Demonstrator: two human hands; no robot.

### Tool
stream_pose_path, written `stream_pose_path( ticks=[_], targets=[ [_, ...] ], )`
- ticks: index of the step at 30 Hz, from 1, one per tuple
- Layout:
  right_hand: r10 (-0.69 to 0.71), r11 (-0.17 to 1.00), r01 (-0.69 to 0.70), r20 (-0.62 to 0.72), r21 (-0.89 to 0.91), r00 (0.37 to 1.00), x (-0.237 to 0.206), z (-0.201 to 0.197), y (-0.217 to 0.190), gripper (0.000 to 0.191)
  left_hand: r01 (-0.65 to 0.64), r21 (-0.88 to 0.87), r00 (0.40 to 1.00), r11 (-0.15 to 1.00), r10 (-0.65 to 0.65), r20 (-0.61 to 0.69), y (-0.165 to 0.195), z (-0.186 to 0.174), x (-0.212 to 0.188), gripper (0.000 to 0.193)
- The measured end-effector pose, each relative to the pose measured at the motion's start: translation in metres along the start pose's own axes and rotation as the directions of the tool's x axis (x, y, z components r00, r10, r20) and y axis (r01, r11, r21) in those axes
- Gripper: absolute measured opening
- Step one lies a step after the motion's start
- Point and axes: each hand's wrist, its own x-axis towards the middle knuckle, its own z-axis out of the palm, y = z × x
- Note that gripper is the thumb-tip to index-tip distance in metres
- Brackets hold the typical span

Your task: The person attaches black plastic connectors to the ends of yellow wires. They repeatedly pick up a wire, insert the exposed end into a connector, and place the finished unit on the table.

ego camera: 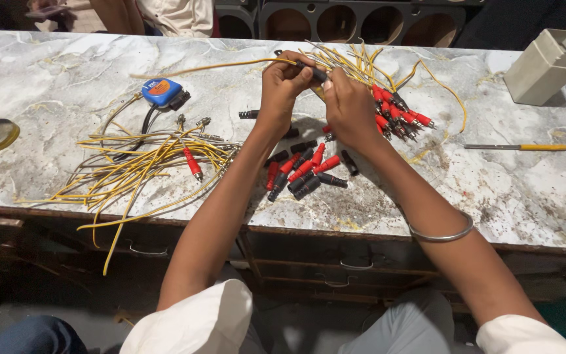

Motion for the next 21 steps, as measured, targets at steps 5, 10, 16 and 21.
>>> stream_pose_path(
  ticks=[5, 10, 16, 21],
  targets=[
    [0.331, 0.606, -0.442, 0.296, 0.661, 0.896, 0.004, 0.016, 0.023, 0.030, -0.013, 0.002, 0.999, 1.000, 0.012, 0.029, -0.004, -0.001, 0.000, 0.010],
    [0.286, 0.830, -0.337, 0.179, 0.445, 0.941, 0.001, 0.009, 0.015, 0.027, -0.035, 0.034, 0.999, 0.999, 0.034, 0.012, -0.003, -0.001, 0.001, 0.010],
    [-0.005, 0.995, 0.006, -0.018, 0.095, 1.000, -0.004, 0.007, 0.009, 0.026, -0.021, 0.027, 0.999, 0.999, 0.020, 0.025, -0.001, -0.001, 0.000, 0.010],
    [0.356, 0.221, -0.609, 0.519, 0.762, 0.777, 0.007, 0.009, 0.018, 0.037, -0.040, 0.085, 0.999, 0.996, 0.038, 0.023, -0.004, -0.001, 0.001, 0.011]
  ],
)
